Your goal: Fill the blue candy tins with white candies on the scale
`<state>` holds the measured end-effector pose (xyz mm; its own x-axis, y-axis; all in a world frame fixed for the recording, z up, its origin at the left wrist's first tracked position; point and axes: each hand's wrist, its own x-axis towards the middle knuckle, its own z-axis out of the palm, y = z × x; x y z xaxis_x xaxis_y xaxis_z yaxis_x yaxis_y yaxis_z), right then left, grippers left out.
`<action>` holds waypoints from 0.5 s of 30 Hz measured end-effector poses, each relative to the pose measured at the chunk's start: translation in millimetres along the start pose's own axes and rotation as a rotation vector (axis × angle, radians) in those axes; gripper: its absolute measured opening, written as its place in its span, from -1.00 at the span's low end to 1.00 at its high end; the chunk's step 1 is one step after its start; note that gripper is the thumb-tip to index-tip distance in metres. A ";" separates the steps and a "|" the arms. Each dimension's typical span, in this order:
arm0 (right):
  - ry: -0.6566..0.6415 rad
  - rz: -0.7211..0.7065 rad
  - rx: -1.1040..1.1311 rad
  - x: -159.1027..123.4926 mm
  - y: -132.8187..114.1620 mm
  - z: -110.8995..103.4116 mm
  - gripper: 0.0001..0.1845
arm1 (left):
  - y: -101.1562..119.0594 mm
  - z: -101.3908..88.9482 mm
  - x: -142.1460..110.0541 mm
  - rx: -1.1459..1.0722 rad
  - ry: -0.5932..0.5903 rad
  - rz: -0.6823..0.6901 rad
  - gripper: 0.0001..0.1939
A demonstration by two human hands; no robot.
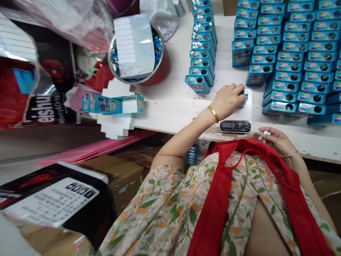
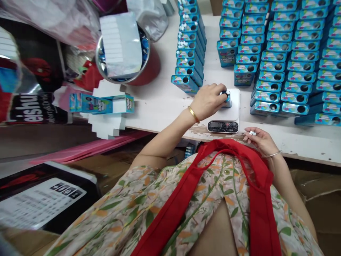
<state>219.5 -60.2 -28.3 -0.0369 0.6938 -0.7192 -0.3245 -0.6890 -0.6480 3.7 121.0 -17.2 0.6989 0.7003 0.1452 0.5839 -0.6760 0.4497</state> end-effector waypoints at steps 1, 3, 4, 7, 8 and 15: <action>0.000 -0.002 -0.007 -0.2 -0.5 -0.3 -0.47 | 0.4 0.7 1.7 -0.022 0.001 -0.015 -0.88; 0.005 -0.002 -0.009 0.2 -1.9 -0.2 -0.47 | 0.4 -7.4 0.5 -0.066 0.001 -0.050 -0.81; 0.011 0.000 -0.006 0.6 -2.7 0.4 -0.46 | -0.1 -15.5 -2.5 -0.086 0.004 -0.061 -0.76; 0.032 0.007 -0.008 1.5 -5.8 4.3 -0.45 | -7.0 -45.0 -20.5 -0.116 0.090 -0.066 -0.66; 0.038 0.008 -0.023 1.5 -7.1 6.0 -0.45 | -11.8 -52.8 -29.1 -0.115 0.143 -0.071 -0.64; 0.050 -0.126 -0.248 1.6 -21.5 21.4 -0.47 | -61.1 -42.8 -97.6 -0.159 0.345 -0.196 -0.51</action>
<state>206.2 -39.8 -10.2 0.0379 0.7702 -0.6367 -0.0817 -0.6327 -0.7701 -117.9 103.8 -21.1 0.3864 0.8659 0.3178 0.6017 -0.4978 0.6246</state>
